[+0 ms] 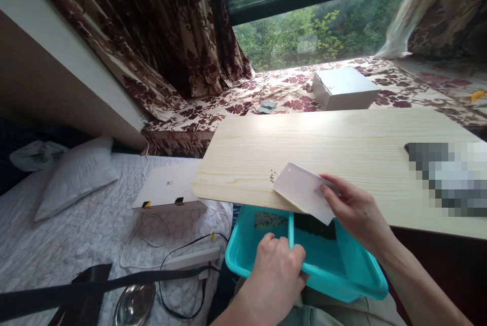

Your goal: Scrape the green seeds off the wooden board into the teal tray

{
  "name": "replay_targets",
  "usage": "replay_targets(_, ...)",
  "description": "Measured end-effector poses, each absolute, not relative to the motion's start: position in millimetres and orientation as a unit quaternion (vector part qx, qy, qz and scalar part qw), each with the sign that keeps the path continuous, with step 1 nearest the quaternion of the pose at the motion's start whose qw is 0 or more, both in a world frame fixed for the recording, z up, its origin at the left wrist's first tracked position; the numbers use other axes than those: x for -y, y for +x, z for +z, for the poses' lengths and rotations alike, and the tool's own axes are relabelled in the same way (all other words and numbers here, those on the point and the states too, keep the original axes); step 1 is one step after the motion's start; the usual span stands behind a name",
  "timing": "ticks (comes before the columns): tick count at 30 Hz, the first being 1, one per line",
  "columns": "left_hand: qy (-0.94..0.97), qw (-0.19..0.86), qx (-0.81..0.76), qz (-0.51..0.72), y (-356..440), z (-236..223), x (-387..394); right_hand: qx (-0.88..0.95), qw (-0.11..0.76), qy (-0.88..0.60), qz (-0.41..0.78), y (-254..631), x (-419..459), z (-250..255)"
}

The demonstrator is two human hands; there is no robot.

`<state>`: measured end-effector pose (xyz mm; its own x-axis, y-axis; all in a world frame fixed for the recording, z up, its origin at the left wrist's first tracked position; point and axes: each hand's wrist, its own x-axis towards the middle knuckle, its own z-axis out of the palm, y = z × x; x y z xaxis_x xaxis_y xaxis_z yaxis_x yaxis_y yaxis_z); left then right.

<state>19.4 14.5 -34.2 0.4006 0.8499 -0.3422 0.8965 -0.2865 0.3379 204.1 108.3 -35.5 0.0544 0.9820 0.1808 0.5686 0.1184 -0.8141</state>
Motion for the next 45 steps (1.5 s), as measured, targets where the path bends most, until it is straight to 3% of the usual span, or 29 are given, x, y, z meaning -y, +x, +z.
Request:
replay_targets(16,0.772,0.253,-0.578,-0.077,7.3,-29.0,-12.5,0.713,0.350,-0.518,0.318,194.9,-102.4,-17.4)
replay_targets(20,0.736,0.262,-0.618,-0.083,-9.4,-27.3,-5.1,0.624,0.423,-0.608,0.250,242.5,-106.6,-16.2)
replay_targets(24,0.706,0.267,-0.652,-0.069,-28.2,-31.4,2.4,0.602,0.421,-0.647,0.203,275.0,-119.9,-23.1)
replay_targets(45,0.705,0.277,-0.650,-0.057,-25.6,-27.3,-0.2,0.573,0.398,-0.653,0.294,280.9,-130.4,-32.3)
